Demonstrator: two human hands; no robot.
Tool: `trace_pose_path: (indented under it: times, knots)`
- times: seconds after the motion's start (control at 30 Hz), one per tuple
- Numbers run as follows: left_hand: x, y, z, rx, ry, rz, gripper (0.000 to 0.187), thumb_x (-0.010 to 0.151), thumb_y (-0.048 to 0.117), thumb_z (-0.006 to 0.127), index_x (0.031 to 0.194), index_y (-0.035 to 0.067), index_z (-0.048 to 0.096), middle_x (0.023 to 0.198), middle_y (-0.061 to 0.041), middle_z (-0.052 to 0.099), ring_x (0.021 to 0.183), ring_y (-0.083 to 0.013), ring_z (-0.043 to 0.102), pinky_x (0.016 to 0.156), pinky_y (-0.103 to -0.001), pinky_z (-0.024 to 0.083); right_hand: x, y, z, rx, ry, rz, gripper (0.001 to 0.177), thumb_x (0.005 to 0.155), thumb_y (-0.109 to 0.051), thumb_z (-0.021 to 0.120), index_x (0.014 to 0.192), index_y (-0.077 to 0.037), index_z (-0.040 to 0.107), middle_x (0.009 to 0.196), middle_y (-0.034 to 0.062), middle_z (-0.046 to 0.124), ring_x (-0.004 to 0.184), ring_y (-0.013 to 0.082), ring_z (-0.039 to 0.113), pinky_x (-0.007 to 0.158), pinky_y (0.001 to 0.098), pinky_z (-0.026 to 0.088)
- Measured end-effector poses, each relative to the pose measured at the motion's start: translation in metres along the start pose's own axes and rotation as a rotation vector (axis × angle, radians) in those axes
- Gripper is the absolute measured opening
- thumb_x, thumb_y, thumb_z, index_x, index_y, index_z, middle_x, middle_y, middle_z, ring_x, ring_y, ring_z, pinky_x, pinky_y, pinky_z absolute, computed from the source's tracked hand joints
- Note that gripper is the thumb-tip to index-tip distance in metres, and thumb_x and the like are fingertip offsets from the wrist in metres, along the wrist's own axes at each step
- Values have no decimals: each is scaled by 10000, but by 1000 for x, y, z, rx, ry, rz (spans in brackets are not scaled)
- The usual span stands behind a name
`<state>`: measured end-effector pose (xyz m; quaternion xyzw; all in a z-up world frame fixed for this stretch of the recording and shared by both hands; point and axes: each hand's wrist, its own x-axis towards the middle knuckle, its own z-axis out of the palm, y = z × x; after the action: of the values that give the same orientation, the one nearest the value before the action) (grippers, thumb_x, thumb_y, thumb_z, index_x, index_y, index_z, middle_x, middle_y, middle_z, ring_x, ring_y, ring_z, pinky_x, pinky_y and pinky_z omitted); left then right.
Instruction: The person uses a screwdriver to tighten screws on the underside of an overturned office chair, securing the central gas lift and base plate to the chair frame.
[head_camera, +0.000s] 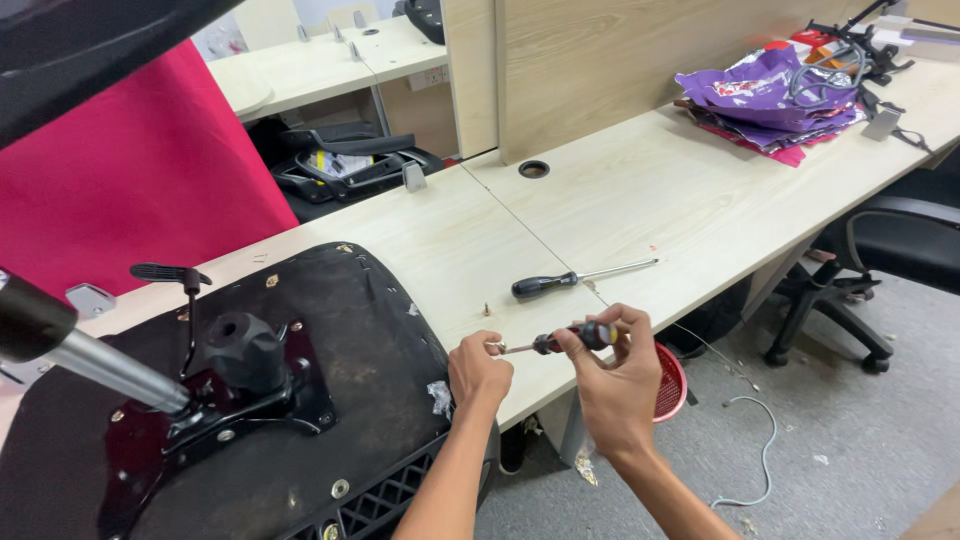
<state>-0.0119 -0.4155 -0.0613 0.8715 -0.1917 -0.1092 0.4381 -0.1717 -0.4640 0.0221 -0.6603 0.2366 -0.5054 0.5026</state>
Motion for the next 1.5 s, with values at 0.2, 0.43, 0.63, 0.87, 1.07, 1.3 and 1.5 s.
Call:
trace_pose_path:
  times: [0.2, 0.43, 0.63, 0.87, 1.07, 1.3, 1.5]
  knots:
    - [23, -28, 30, -162, -57, -195, 590, 677, 42, 781, 1249, 146, 680, 1254, -122, 697, 1157, -277, 679, 973, -361, 545, 6, 22, 9, -54, -17, 132, 352, 832, -80, 794, 1074, -48, 541, 969, 81, 672, 941, 123, 684, 782, 245, 615]
    - [23, -29, 36, -95, -48, -325, 507, 766, 130, 742, 1261, 122, 633, 1227, -150, 687, 1160, -302, 647, 1004, -385, 518, 14, 48, 3, -28, 88, 39, 399, 883, -82, 797, 1153, -31, 507, 1047, 89, 648, 948, 119, 661, 857, 256, 568]
    - [19, -22, 39, -54, -266, -335, 307, 799, 147, 653, 1057, 72, 802, 1039, -143, 789, 948, -282, 753, 819, -353, 584, 24, 49, -2, 60, 217, 53, 440, 919, -89, 808, 1204, -35, 478, 1085, 80, 639, 954, 86, 626, 833, 211, 526]
    - [24, -26, 44, -237, -379, -253, 430, 768, 106, 710, 1196, 83, 679, 1151, -105, 724, 860, -223, 742, 663, -344, 617, 10, 27, -24, 134, 269, 125, 454, 900, -66, 797, 1226, -39, 482, 1073, 98, 637, 978, 107, 652, 845, 240, 602]
    - [-10, 3, 2, -100, -103, 143, 309, 787, 0, 596, 1059, 76, 723, 1088, -108, 719, 828, -232, 706, 754, -362, 554, 5, -11, -34, 168, 245, 139, 442, 884, -38, 767, 1250, -36, 519, 1114, 152, 705, 1012, 167, 713, 863, 285, 618]
    - [-106, 6, -90, -212, 425, 180, 301, 816, -94, 474, 809, 49, 739, 920, -67, 724, 730, -236, 675, 652, -369, 515, -4, -70, -24, 213, -12, 41, 427, 897, -30, 744, 1295, -22, 591, 1184, 192, 729, 1088, 226, 750, 888, 315, 599]
    - [-152, -29, -135, 56, 247, 168, 140, 743, 140, 734, 865, 132, 801, 1013, 10, 735, 1009, -202, 639, 975, -416, 405, -30, -96, -2, 182, -280, -109, 456, 876, 19, 740, 1306, -6, 592, 1209, 170, 728, 1141, 204, 732, 889, 320, 598]
